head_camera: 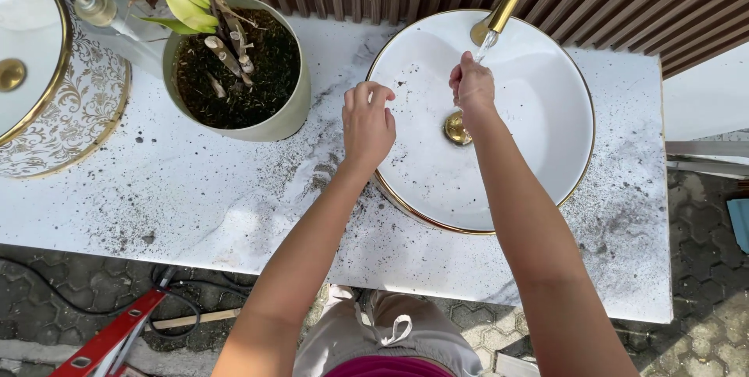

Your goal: Cleaning a dirty sink and countertop with a rag and water.

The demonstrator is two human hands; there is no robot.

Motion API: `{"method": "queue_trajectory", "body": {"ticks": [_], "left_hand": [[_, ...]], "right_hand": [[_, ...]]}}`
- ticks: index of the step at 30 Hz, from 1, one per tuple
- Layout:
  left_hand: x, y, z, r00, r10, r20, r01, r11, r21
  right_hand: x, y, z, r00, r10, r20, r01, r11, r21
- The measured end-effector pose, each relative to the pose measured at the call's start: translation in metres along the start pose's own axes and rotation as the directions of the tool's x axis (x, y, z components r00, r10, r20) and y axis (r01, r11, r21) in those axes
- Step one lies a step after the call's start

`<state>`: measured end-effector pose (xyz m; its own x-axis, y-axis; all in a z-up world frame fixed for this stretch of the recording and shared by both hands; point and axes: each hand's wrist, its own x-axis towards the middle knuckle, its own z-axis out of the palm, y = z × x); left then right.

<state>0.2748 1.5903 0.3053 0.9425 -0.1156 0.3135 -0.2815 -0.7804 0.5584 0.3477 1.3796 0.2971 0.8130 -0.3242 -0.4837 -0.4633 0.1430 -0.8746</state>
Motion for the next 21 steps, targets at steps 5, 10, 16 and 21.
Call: {"method": "queue_trajectory", "body": {"ticks": [5, 10, 16, 21], "left_hand": [[-0.012, -0.013, 0.001, 0.996, -0.079, -0.049, 0.077, 0.996, -0.044], [-0.017, -0.015, 0.008, 0.985, -0.159, -0.066, 0.146, 0.975, -0.168], [-0.017, -0.015, 0.007, 0.982, -0.146, -0.123, 0.116, 0.969, -0.219], [-0.016, -0.011, 0.005, 0.973, -0.208, -0.1, 0.174, 0.946, -0.272]], "right_hand": [[0.014, 0.041, 0.014, 0.978, -0.179, 0.106, 0.199, 0.953, -0.23], [0.012, 0.09, 0.04, 0.774, -0.563, 0.288, 0.584, 0.46, -0.669], [-0.047, 0.13, 0.026, 0.636, -0.44, 0.634, 0.698, -0.023, -0.716], [-0.023, 0.13, 0.011, 0.577, -0.387, 0.719, 0.792, 0.051, -0.608]]}}
